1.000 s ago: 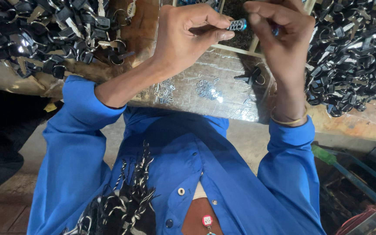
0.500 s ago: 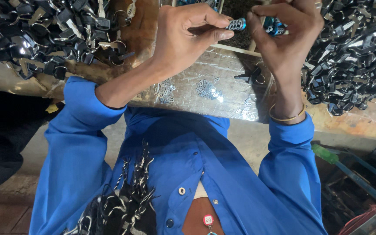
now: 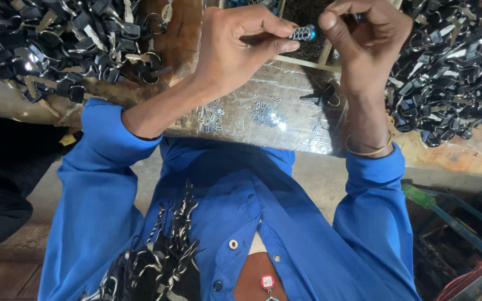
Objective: The person picks small metal pin components from a compartment tray and inserts them one at a time into the cylinder of a padlock body held in the other hand, pressing each pin into place by hand. Piles of finished and unfinished padlocks cover the workbench around them.
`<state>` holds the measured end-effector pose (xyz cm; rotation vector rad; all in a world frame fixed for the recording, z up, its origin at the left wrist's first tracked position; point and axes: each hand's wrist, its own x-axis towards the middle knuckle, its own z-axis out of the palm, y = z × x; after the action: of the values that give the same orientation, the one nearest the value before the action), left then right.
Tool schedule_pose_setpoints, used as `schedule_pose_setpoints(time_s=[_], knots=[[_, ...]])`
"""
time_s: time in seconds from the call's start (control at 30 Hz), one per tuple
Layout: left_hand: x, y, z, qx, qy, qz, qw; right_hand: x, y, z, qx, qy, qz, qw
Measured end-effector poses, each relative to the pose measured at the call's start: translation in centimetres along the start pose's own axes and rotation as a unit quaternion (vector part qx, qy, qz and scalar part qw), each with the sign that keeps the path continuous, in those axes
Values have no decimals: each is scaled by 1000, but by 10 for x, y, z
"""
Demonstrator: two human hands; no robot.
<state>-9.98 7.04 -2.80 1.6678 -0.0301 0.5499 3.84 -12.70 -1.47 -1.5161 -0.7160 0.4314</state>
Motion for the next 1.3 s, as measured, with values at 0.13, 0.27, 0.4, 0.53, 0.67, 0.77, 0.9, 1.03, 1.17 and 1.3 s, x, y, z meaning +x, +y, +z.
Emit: schedule_pose_setpoints(time_s=[0.13, 0.27, 0.4, 0.53, 0.67, 0.77, 0.9, 1.03, 1.17, 1.3], knots=[[0, 2, 1, -25, 2, -17, 1000, -1, 2, -1, 126, -75, 57, 988], [1, 2, 1, -16, 7, -19, 1000, -2, 2, -3, 159, -95, 96, 978], [0, 2, 1, -19, 9, -17, 1000, -2, 3, -2, 180, -99, 113, 972], [0, 1, 2, -35, 11, -25, 999, 0, -2, 3, 175, -103, 104, 974], [-1, 0, 1, -26, 11, -26, 999, 2, -17, 5, 15, -123, 60, 990], [-2, -2, 1, -19, 11, -20, 1000, 3, -26, 2, -91, -140, -2, 986], [-2, -8, 2, -45, 9, -8, 999, 7, -24, 2, -18, 11, 32, 999], [-3, -13, 4, -76, 8, -11, 997, 12, -25, 0, -233, -93, -91, 964], [-9, -19, 5, -69, 10, -27, 997, 4, -56, -15, -443, -158, -163, 867], [-12, -24, 2, -133, 2, 8, 991, -18, -83, -35, -422, -157, -24, 893]])
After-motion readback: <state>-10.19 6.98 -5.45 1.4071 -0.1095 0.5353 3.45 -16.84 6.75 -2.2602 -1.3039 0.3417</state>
